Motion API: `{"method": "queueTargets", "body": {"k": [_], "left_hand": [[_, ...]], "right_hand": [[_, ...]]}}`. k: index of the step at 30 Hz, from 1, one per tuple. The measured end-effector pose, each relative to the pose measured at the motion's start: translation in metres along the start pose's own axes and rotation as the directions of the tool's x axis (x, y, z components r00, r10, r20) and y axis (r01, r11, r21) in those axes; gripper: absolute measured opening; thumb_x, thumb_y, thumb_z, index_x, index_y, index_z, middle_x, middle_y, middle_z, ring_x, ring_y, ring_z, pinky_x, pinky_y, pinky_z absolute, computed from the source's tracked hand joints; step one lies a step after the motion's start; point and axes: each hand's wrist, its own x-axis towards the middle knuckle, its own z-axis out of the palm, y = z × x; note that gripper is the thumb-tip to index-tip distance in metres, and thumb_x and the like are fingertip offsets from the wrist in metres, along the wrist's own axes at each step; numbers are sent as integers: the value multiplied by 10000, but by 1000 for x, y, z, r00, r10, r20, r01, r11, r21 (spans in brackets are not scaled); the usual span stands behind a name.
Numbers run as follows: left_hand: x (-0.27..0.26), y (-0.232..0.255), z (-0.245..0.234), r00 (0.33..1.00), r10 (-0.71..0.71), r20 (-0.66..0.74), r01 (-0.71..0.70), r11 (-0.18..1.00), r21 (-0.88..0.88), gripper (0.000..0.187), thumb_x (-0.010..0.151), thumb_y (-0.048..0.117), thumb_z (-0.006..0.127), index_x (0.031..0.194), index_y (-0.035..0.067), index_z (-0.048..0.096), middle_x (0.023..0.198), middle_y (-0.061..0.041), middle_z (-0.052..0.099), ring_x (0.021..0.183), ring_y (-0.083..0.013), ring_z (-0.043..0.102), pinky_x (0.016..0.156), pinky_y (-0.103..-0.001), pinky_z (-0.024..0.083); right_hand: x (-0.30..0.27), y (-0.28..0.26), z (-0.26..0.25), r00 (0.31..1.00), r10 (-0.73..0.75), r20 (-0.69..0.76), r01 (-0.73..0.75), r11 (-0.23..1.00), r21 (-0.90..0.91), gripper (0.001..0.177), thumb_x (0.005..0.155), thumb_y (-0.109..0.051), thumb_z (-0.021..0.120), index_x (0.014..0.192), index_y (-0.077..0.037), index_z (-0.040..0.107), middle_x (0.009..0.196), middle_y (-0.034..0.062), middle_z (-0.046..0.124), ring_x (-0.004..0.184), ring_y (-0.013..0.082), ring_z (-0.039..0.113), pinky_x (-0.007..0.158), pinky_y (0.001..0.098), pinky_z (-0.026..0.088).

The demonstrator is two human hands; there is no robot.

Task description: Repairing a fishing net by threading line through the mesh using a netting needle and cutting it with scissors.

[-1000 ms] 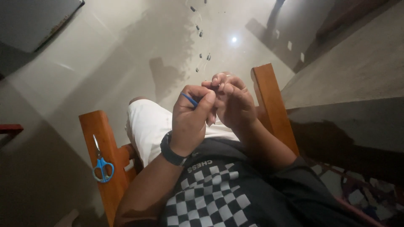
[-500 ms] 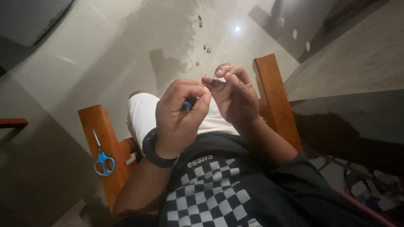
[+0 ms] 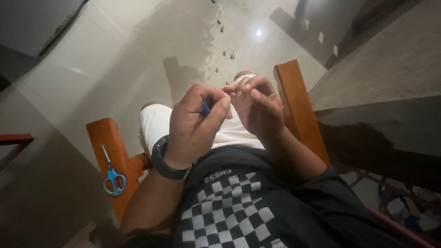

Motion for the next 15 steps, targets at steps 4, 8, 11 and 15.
{"method": "queueTargets", "body": {"k": [4, 8, 11, 15], "left_hand": [[1, -4, -1, 999, 29, -13, -29, 1000, 12, 59, 842, 53, 535, 803, 9, 542, 599, -87, 598, 484, -130, 541, 501, -252, 461], [6, 1, -1, 1000, -18, -20, 20, 994, 109, 82, 841, 81, 542, 809, 7, 558, 611, -121, 606, 529, -198, 581, 517, -283, 467], [6, -3, 1, 999, -18, -34, 24, 979, 205, 58, 823, 60, 553, 806, 8, 572, 618, -141, 610, 552, -233, 600, 520, -303, 465], [3, 2, 3, 998, -29, -59, 45, 958, 282, 79, 820, 81, 565, 808, 4, 580, 665, -191, 619, 623, -329, 636, 543, -335, 479]], "right_hand": [[2, 0, 7, 999, -38, 6, 38, 999, -12, 101, 862, -108, 482, 936, -44, 510, 838, 108, 515, 1029, 278, 535, 890, 449, 410], [8, 3, -1, 998, -44, 53, 46, 998, -31, 119, 853, -120, 485, 940, -59, 539, 795, 79, 492, 939, 246, 555, 837, 426, 433], [7, 3, -3, 998, -43, 48, 46, 996, -74, 137, 861, -133, 476, 964, -77, 547, 815, 73, 503, 932, 222, 555, 831, 408, 438], [5, 4, 8, 997, -81, 16, 82, 994, -76, 162, 852, -71, 464, 991, -26, 531, 818, 106, 482, 902, 208, 520, 822, 355, 399]]}}
